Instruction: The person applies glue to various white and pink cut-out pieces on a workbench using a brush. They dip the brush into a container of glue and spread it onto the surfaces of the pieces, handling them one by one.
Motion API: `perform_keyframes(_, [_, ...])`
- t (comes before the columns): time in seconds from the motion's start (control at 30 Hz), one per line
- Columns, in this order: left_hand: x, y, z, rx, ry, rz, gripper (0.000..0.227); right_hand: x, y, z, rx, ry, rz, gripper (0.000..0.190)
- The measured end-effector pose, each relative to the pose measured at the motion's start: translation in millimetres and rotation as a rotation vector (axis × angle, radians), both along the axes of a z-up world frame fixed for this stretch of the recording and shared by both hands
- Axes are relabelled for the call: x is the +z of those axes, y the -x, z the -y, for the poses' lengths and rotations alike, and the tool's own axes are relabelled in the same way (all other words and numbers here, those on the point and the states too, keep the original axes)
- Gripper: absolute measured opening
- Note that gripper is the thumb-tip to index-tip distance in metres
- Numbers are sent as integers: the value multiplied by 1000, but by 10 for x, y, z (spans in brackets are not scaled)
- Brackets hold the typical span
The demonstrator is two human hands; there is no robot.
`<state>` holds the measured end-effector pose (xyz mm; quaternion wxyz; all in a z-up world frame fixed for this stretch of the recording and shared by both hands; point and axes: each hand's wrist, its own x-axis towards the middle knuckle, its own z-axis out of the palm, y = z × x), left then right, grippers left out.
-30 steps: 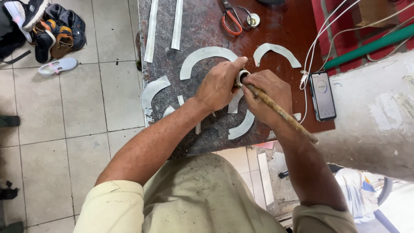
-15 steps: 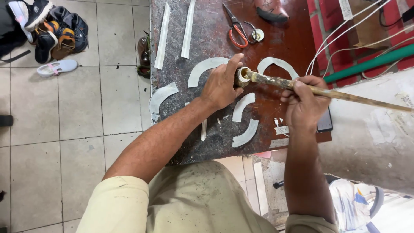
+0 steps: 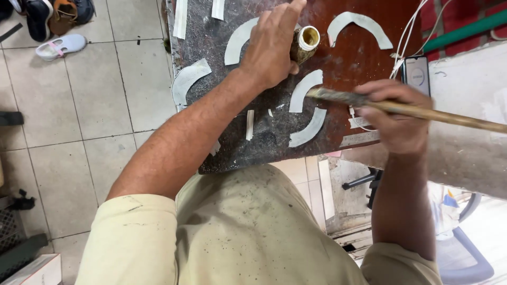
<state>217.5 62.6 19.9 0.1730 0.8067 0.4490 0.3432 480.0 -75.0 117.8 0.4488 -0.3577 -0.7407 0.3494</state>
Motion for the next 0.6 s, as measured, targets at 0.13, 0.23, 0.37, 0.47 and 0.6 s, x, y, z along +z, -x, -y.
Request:
perform_keyframes(0.13, [126, 102, -18, 11, 184, -202, 133, -146, 225, -27, -24, -60, 201, 15])
perform_keyframes(0.23, [445, 281, 104, 35, 369, -256, 113, -157, 276, -78, -1, -57, 233, 15])
perform_keyframes(0.37, [671, 531, 444, 88, 225, -269, 81, -93, 293, -102, 1, -49, 288, 17])
perform_keyframes(0.47, [960, 467, 882, -64, 561, -64, 39, -164, 290, -116, -17, -91, 343, 14])
perform_keyframes(0.6, [659, 283, 1210, -417, 472, -316, 46, -229, 357, -128, -194, 17, 167, 20])
